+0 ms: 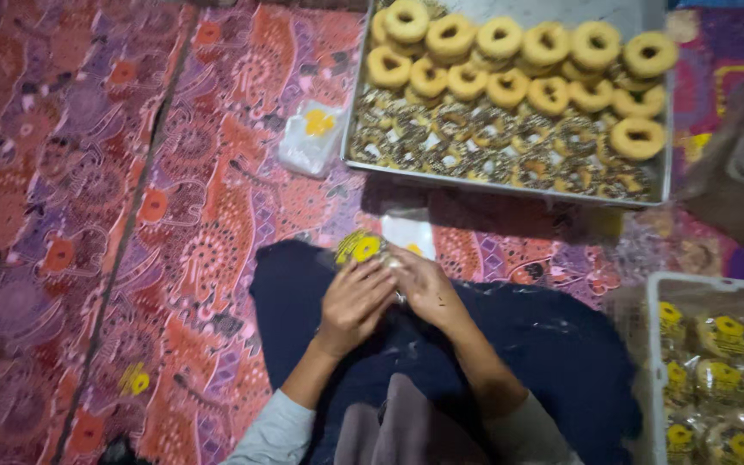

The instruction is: The person sits on a patterned floor mat and repeatedly picks donuts from a metal tray, places them into small plastic bags, and sets the filled bags into a white crate. The task involves handling donuts and plastic bags by hand.

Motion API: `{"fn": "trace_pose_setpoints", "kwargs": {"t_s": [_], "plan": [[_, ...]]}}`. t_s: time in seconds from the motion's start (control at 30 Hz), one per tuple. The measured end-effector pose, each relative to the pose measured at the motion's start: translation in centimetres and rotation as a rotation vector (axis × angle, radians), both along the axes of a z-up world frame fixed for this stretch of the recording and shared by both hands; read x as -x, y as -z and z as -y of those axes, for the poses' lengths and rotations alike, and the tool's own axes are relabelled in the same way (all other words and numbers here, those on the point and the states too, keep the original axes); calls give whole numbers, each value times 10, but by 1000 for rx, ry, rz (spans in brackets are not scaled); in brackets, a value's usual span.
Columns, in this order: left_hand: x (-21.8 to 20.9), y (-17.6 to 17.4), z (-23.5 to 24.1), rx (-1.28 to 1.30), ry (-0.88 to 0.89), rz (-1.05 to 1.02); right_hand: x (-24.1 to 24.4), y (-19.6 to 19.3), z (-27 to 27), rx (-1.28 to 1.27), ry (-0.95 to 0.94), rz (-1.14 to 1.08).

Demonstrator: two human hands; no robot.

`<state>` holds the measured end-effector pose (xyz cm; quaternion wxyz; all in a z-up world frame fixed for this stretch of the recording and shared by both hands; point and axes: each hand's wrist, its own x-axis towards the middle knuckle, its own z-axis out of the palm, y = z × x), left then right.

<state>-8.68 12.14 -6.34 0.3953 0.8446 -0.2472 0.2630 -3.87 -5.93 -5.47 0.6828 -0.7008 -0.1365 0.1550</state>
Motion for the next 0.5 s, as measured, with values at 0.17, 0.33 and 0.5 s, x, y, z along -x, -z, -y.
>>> {"fn": "trace_pose_setpoints", "kwargs": {"t_s": [0.17,0.33,0.5], "plan": [[53,9,-35,700,-289,-610,31,-10,-43,675,-115,249],[64,14,-46,322,-134,-422,29,-5,-72,275,-99,-30],[60,30,-43,556,-210,-634,31,11,-55,-40,93,34]]}}
